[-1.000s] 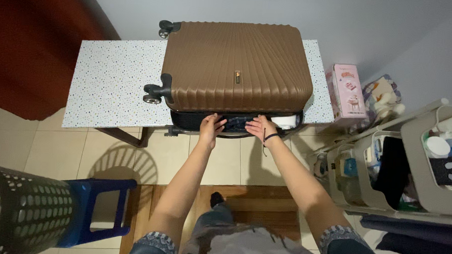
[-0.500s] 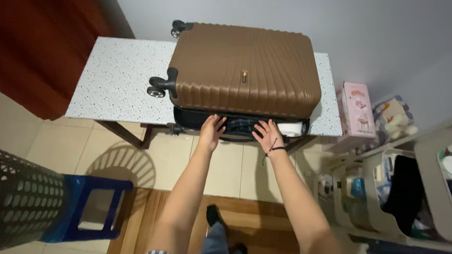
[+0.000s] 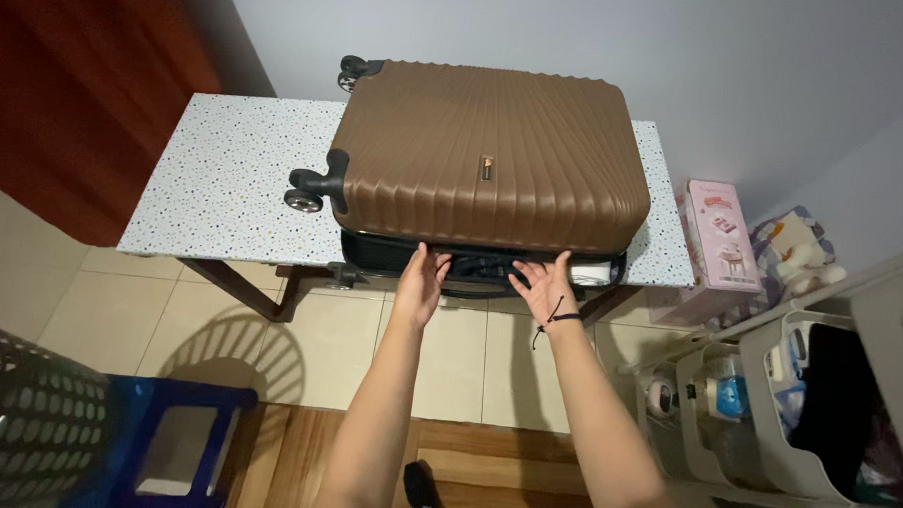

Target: The person folds a white garment on a table, places it into an open suitcase alongside other folded clothes, secures the contents with a strap, and closes the suitcase.

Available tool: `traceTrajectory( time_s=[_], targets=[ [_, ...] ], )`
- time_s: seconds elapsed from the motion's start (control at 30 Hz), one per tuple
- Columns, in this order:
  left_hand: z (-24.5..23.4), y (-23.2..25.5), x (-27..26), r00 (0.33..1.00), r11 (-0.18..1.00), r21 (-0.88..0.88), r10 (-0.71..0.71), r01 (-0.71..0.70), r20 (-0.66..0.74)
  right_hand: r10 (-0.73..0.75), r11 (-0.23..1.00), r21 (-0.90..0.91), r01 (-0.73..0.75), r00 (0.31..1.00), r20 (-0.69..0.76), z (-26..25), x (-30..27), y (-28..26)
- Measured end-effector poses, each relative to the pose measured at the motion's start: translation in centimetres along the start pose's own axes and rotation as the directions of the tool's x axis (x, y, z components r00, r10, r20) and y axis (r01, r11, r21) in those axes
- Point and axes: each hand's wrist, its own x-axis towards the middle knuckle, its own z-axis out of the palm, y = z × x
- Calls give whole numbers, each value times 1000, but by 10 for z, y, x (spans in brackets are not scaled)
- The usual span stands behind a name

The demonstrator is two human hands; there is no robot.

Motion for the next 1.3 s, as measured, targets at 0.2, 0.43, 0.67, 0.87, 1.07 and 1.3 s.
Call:
traceTrajectory(
  time_s=[0.2,0.43,0.67,0.87,1.07,1.3],
  targets=[
    [5,5,-14,993,990,-133,59,-45,103,8,996,90,-6,1000,-28,6,-11,-5],
    [3,3,-20,997,995,-68,77,-76,26,-71,997,19,70,992,102,12,-26,-5],
    [4,-2,-15,964,980,153,157,-126,-213,-10,1000,20,9,996,86,-4,-25,-7],
    [1,0,-18,960,969,241,121,-58,-254,15,1000,5,-15,998,63,-20,-19,-2],
    [-9,2,-14,975,976,219,67,-20,-211,12,999,47,-12,1000,9,-10,-24,-5],
    [11,5,-34,958,962,263,136,-68,-252,-5,1000,19,8,983,-184,-35,-18,4]
  ],
)
